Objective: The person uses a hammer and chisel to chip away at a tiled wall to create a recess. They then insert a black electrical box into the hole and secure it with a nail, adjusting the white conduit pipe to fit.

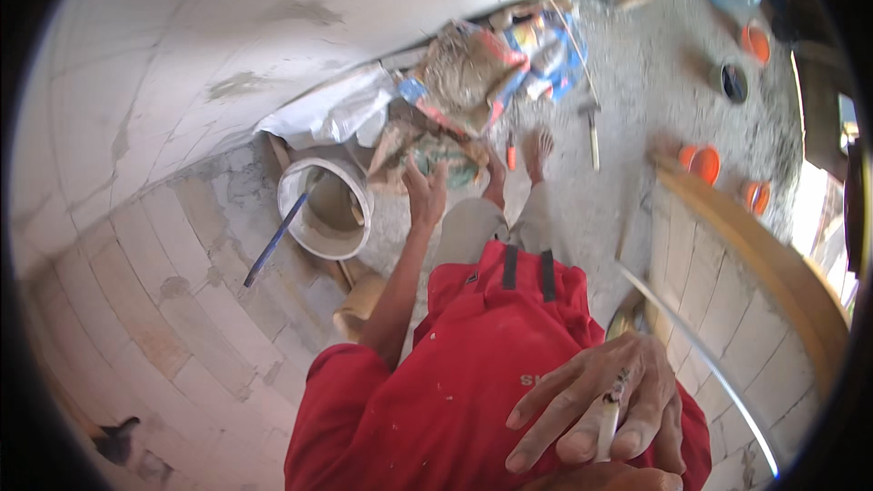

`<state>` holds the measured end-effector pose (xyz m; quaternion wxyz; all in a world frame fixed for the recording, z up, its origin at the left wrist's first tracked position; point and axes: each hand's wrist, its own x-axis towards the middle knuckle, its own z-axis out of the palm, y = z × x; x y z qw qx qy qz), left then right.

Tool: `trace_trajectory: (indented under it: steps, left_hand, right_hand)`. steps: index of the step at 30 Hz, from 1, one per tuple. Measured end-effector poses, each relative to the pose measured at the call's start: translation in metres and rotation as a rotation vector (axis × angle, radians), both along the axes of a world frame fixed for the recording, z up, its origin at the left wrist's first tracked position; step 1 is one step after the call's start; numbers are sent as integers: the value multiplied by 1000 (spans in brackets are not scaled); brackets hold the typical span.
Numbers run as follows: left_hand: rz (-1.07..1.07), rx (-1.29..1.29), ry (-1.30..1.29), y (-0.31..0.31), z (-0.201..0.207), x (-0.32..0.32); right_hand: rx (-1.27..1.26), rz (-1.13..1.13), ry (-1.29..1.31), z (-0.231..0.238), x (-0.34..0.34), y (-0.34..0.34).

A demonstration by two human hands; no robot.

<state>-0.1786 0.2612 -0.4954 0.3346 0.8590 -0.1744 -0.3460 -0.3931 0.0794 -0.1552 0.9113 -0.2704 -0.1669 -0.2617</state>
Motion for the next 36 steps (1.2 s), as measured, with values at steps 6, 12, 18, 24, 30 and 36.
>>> trace_trajectory:
  steps: [6, 12, 18, 24, 30, 36]
  left_hand:
    - [-77, 411, 277, 53, -19, -103]
    - [267, 280, 505, 26, -109, -165]
    - [-182, 490, 396, -33, -406, -194]
    - [-511, 832, -201, -44, -645, -206]
    - [-686, 645, -379, -33, -660, -208]
    - [-204, 470, 233, -62, -493, -192]
  right_hand:
    - [272, -75, 147, -108, -44, -34]
    - [174, -211, 1683, -453, -161, -82]
    - [-937, -217, 2267, -851, -292, -90]
    - [-892, -50, 2539, -994, -295, -107]
    - [-818, -205, 2404, -1018, -337, -101]
    - [-347, -242, 2521, -888, -365, 10]
